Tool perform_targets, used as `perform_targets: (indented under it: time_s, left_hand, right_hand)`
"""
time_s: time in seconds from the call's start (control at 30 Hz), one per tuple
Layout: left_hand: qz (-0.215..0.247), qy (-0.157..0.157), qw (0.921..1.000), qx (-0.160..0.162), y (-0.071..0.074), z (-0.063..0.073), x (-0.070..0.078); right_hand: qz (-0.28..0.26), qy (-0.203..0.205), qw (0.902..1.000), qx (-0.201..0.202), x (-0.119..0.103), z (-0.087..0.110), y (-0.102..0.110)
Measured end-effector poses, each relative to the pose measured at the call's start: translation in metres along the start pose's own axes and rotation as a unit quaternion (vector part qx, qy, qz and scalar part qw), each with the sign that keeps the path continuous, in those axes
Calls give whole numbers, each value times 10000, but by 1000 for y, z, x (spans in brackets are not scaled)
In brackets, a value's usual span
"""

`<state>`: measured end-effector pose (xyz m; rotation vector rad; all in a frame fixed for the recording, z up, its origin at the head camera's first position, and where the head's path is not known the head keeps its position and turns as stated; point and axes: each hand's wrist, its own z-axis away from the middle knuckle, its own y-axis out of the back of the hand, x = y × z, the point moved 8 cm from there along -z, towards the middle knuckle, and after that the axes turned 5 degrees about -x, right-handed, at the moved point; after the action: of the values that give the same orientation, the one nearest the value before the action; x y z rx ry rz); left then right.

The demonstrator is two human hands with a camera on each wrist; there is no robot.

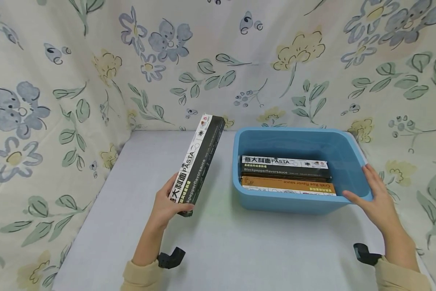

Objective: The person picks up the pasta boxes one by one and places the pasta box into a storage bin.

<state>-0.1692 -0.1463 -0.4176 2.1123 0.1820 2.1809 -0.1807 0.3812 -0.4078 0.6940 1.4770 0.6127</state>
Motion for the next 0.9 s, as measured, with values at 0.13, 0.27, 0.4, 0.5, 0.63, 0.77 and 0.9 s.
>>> perform_targets:
  time_s: [0.13, 0.27, 0.4, 0.5, 0.63, 0.77, 0.9]
  left_hand:
    - [28, -43, 9999, -133, -2, -1, 7]
    - [-135, -82, 9993, -342, -4, -4, 16]
    - [-509, -304, 9960, -676, -8, -8, 25]
    - [-657, -434, 9921, -980, -13, -9, 30]
    - [-607, -541, 9867, -1409, -20, -8, 36]
    - [-568, -767, 9800, -1747, -24, -11, 43]
    - [-620, -927, 9724, -2052, -28, -15, 49]
  right_hand:
    - [19, 21, 10000, 10, -1, 0, 1]
    - [19, 25, 10000, 13, -1, 0, 1]
    - [1, 28, 10000, 16, -1, 0, 1]
    - [5, 30, 10000, 16, -1, 0, 0]
    - [36, 29, 10000, 1, -1, 0, 0]
    - [66, 27, 10000, -12, 0, 0, 0]
    - [62, 57, 10000, -10, 0, 1, 0]
